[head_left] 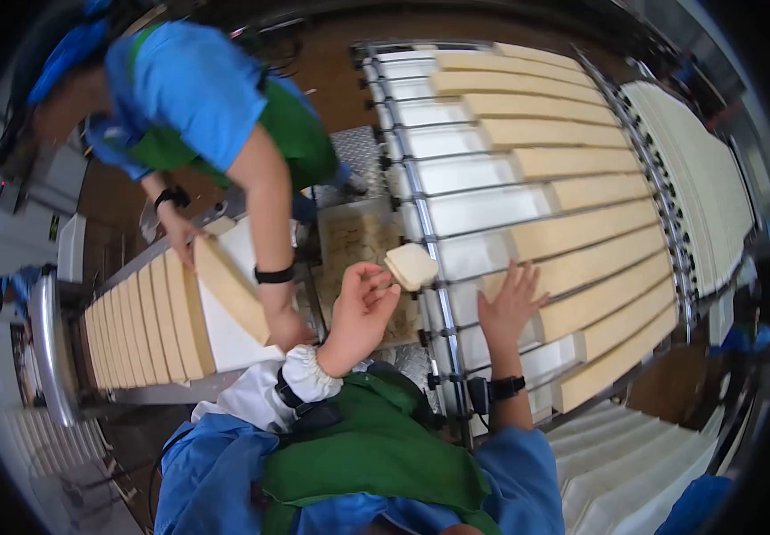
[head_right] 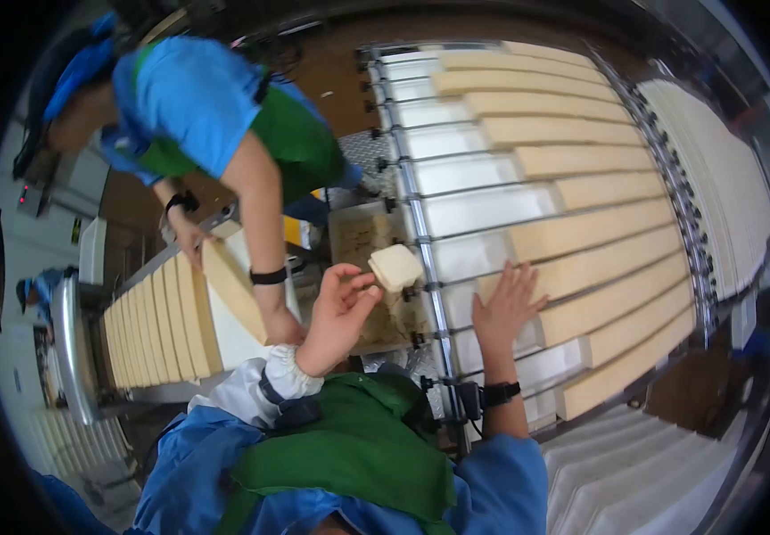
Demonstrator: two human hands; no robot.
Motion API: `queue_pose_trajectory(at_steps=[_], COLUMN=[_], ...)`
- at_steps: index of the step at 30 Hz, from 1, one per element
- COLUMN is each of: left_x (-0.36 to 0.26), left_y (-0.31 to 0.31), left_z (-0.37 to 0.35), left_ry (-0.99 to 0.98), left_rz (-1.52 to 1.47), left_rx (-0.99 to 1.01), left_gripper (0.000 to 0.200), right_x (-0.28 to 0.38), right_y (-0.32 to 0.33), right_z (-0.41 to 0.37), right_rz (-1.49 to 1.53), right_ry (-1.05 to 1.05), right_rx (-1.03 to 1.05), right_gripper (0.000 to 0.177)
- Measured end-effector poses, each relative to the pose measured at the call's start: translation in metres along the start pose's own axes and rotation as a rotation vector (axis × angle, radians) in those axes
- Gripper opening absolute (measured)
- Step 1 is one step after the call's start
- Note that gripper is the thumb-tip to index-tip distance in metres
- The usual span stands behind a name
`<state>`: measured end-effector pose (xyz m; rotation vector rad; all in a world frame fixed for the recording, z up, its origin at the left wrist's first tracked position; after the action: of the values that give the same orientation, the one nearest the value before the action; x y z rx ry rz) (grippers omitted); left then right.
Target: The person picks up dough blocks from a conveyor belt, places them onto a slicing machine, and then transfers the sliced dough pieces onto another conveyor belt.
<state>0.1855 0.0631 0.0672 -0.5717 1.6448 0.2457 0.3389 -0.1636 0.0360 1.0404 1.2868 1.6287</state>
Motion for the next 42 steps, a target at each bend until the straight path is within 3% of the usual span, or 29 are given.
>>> queue_pose_trajectory(at_steps=[3, 8, 11, 13, 17, 19, 20, 23, 24, 27, 32, 35, 42], left_x=[-0.009, 0.027, 0.066, 0.088, 0.102, 0.095, 0.106, 0.16, 0.148, 0.146, 0.154, 0.148, 0.127], left_y=[0.065, 0.189, 0.266, 0.315, 0.372, 0.391, 0.401, 0.412, 0.409, 0.412, 0.415, 0.403, 0.397], left_z=[-0.026, -0.092, -0.149, -0.188, -0.237, -0.247, -0.25, -0.254, -0.252, -0.24, -0.225, -0.225, -0.212], left_ry=[0.021, 0.009, 0.127, 0.179, 0.322, 0.339, 0.284, 0.369, 0.446, 0.38, 0.416, 0.577, 0.606], left_rz=[-0.039, 0.041, 0.107, 0.215, 0.362, 0.415, 0.365, 0.064, -0.005, -0.097, -0.198, -0.412, -0.394], left_rx=[-0.121, -0.385, -0.624, -0.767, -0.924, -0.945, -0.935, -0.809, -0.753, -0.676, -0.488, -0.379, -0.395], left_gripper=[0.043, 0.043, 0.045, 0.05, 0.057, 0.059, 0.07, 0.083, 0.093, 0.093, 0.094, 0.096, 0.087], right_x=[0.036, 0.181, 0.293, 0.374, 0.515, 0.578, 0.607, 0.668, 0.683, 0.697, 0.684, 0.692, 0.71], right_y=[0.015, 0.051, 0.055, 0.049, -0.004, -0.048, -0.072, -0.124, -0.135, -0.167, -0.169, -0.159, -0.151], right_z=[-0.001, -0.021, -0.061, -0.091, -0.142, -0.153, -0.156, -0.149, -0.146, -0.14, -0.153, -0.147, -0.111], right_rz=[0.09, 0.428, 0.61, 0.766, 0.822, 0.659, 0.577, 0.456, 0.376, 0.261, 0.181, 0.214, -0.044], right_ry=[0.099, 0.539, 0.873, 1.039, 1.217, 1.268, 1.288, 1.241, 1.191, 1.072, 1.071, 1.052, 0.853], right_rx=[-0.056, -0.188, -0.099, 0.085, 0.469, 0.48, 0.482, 0.449, 0.487, 0.558, 0.403, 0.315, 0.412], right_gripper=[0.079, 0.061, 0.053, 0.047, 0.061, 0.066, 0.069, 0.072, 0.074, 0.075, 0.068, 0.064, 0.058])
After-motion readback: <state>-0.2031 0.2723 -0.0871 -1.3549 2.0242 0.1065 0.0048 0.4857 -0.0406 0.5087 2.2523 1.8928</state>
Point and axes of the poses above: each hand's wrist, its own z-axis towards the middle knuckle, its own y-axis out of the back of the hand, x = y × z, the point moved 10 cm from there along z, towards the middle knuckle, and after that the axes turned 4 degrees about x, right-handed, at the moved point
